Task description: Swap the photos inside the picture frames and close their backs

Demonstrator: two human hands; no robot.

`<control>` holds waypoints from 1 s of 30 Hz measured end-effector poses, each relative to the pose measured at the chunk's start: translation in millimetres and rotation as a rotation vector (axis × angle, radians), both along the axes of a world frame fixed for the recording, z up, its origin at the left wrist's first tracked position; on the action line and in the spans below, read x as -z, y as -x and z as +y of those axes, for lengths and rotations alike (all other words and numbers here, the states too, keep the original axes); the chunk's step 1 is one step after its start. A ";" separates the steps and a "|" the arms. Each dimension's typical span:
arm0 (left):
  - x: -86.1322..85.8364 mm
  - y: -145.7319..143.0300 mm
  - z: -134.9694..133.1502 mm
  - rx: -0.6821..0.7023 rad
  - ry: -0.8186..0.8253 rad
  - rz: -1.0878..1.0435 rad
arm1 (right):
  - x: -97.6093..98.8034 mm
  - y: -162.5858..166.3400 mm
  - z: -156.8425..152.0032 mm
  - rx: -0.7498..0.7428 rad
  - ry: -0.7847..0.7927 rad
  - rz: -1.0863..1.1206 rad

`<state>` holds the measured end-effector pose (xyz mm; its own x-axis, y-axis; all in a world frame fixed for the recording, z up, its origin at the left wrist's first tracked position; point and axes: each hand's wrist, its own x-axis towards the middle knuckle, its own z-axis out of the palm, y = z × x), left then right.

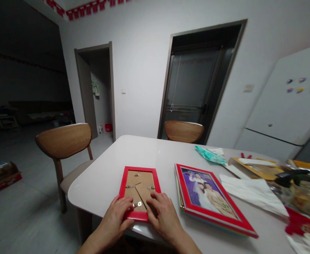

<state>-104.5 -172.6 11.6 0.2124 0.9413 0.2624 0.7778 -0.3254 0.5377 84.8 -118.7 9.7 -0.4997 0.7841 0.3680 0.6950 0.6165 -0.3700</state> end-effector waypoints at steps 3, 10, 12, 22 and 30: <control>-2.8 6.5 -1.0 0.009 0.030 -0.039 | 5.9 -3.4 7.9 0.074 0.030 0.065; 5.4 7.2 -0.4 -0.035 0.028 -0.074 | 6.2 -1.7 33.7 0.214 0.037 -0.080; 7.5 6.1 0.7 -0.045 0.019 -0.076 | 3.3 2.1 35.7 0.216 0.046 -0.127; 4.5 6.5 0.5 -0.065 0.059 -0.060 | -0.5 11.4 42.3 0.149 0.069 -0.136; -1.4 6.2 0.1 -0.051 0.079 -0.060 | -1.2 10.2 44.7 0.164 0.095 -0.117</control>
<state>-110.7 -172.5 13.0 0.1500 0.9686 0.1982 0.7579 -0.2414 0.6061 74.6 -74.1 10.9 -0.3981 0.8867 0.2352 0.8246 0.4583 -0.3317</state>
